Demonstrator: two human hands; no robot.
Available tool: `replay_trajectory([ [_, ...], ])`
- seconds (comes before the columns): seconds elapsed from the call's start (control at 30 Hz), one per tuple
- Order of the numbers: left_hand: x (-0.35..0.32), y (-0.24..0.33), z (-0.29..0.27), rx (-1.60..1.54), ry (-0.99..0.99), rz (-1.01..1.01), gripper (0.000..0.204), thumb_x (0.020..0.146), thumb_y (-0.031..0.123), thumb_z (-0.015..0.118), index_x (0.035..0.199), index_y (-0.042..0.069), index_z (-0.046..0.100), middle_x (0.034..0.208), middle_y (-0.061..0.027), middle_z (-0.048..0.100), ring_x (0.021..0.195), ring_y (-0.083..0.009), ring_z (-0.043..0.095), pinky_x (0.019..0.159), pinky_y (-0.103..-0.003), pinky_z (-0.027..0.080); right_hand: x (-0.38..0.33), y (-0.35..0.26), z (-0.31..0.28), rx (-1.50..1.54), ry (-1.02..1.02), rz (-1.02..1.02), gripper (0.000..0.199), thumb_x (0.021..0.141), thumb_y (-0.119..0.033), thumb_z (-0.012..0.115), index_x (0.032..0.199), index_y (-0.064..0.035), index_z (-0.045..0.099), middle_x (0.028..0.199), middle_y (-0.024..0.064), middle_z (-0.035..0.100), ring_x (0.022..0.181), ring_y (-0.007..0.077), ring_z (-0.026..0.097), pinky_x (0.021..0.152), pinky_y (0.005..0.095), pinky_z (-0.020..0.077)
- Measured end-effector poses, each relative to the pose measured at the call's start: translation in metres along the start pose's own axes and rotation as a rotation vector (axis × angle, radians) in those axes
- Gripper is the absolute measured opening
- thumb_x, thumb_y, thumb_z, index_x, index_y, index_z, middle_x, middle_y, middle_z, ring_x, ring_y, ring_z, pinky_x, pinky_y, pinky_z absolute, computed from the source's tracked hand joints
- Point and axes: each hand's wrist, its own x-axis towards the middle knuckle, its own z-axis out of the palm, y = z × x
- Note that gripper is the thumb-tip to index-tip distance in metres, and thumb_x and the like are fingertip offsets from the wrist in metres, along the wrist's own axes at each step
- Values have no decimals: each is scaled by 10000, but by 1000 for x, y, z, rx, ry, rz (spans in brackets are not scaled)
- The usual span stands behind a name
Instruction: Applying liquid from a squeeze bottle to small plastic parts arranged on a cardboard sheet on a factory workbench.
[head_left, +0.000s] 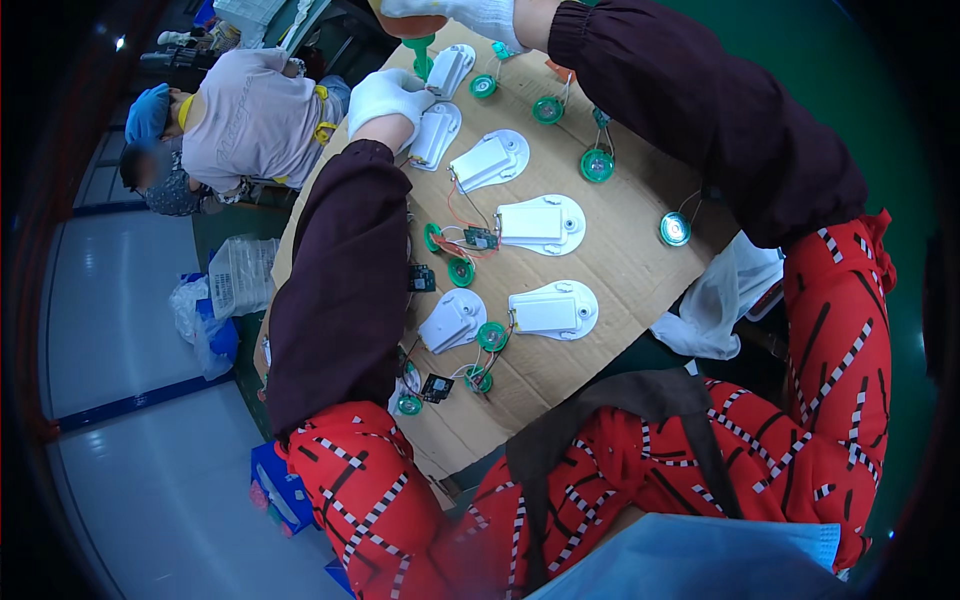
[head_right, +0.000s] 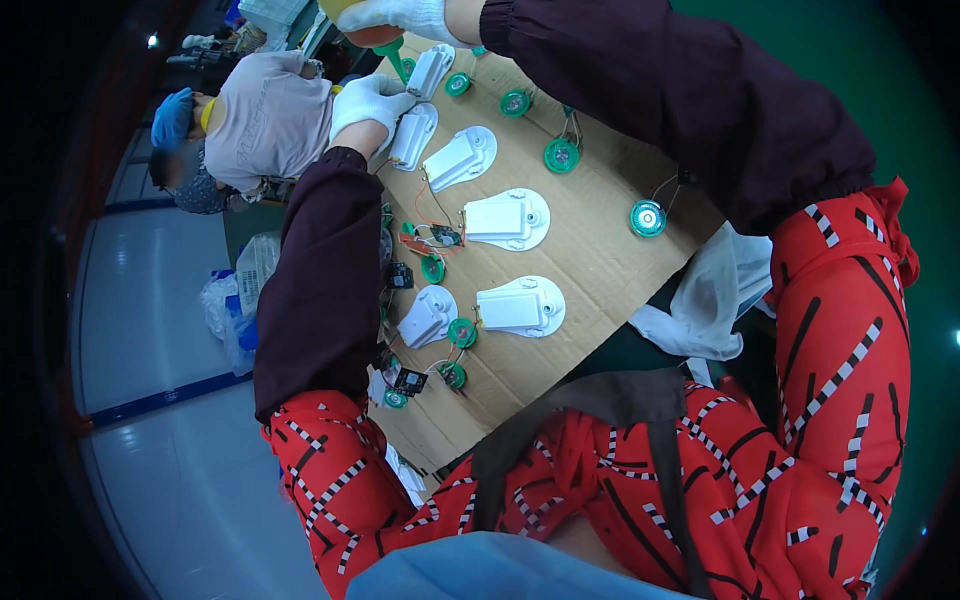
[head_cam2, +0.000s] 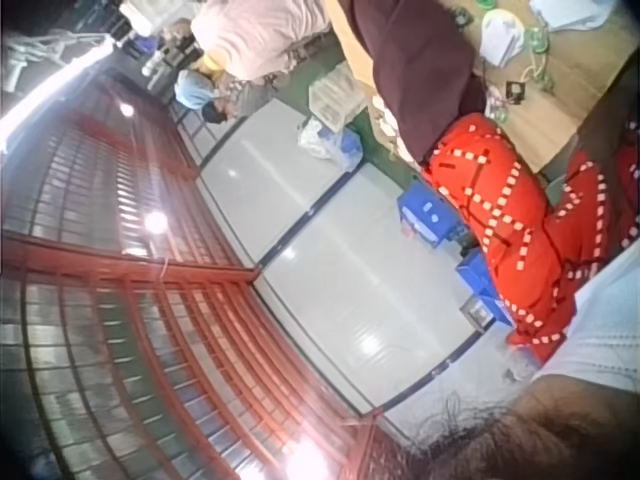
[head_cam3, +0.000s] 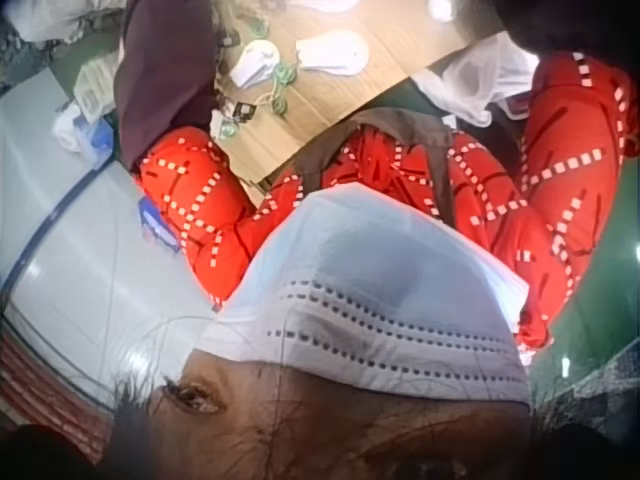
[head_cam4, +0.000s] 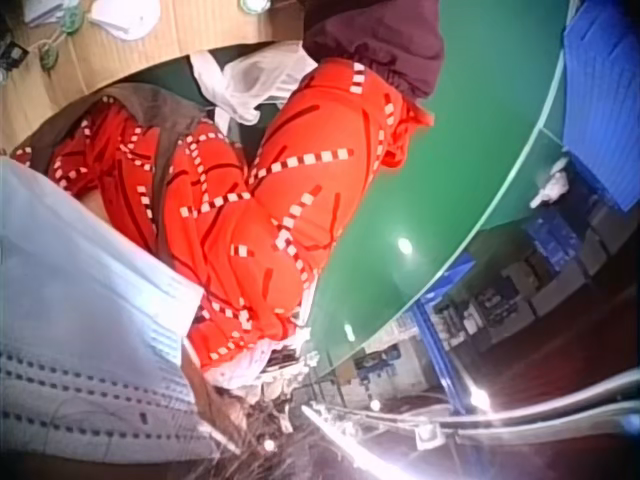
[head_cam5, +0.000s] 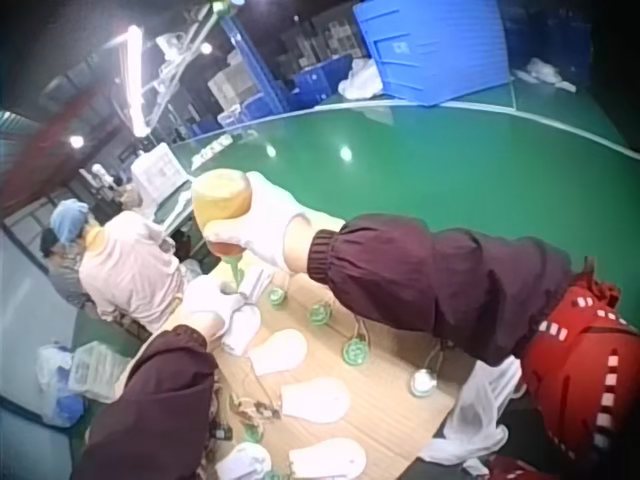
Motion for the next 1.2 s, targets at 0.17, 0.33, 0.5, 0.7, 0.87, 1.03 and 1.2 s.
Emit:
replay_trajectory([
  [0.17, -4, 4, 1, 24, 56, 19, 305, 712, 269, 729, 905, 34, 704, 825, -139, 686, 741, -211, 661, 713, -307, 498, -1, 0, 2, -39, -15, 58, 596, 623, -198, 813, 1101, -16, 508, 1022, 117, 624, 934, 197, 607, 815, 318, 495],
  [0.33, -5, 0, 4, 28, 83, 29, 295, 711, 268, 731, 898, 40, 706, 825, -137, 687, 741, -215, 662, 713, -310, 501, -3, -4, 1, -109, -23, 70, 596, 625, -192, 810, 1106, -15, 506, 1024, 115, 621, 933, 191, 605, 810, 320, 500],
  [0.5, -3, 2, 4, 8, 32, -15, 282, 723, 304, 701, 925, 109, 720, 911, -123, 679, 849, -268, 654, 805, -336, 500, -5, 2, -4, 21, -39, 73, 596, 644, -181, 800, 1132, -16, 500, 1048, 107, 613, 945, 182, 599, 834, 315, 492],
  [0.7, -4, 0, 6, 21, 39, -19, 277, 724, 296, 706, 929, 110, 722, 913, -121, 680, 847, -263, 655, 806, -332, 500, -9, -2, -10, 13, -48, 46, 586, 672, -166, 785, 1155, -11, 493, 1070, 104, 608, 964, 178, 592, 843, 312, 488],
  [0.87, -4, 1, 5, -7, 24, -37, 270, 725, 280, 715, 935, 111, 721, 922, -122, 679, 850, -260, 655, 809, -327, 499, -9, -1, -13, 11, -38, 50, 588, 681, -162, 778, 1175, -15, 495, 1074, 104, 611, 959, 178, 593, 840, 311, 489],
  [1.03, -6, 1, 8, -14, 48, -23, 279, 728, 278, 715, 949, 108, 717, 933, -125, 676, 856, -262, 653, 813, -325, 498, -8, -1, -13, 29, -64, 58, 583, 676, -159, 782, 1168, -16, 505, 1062, 103, 616, 952, 180, 596, 835, 311, 491],
  [1.2, -7, -3, 11, -39, 71, 13, 299, 730, 273, 713, 975, 102, 708, 947, -131, 673, 873, -267, 649, 824, -326, 494, -9, -1, -8, 58, -38, 71, 570, 669, -154, 786, 1152, -16, 515, 1046, 101, 618, 938, 180, 599, 824, 311, 495],
])
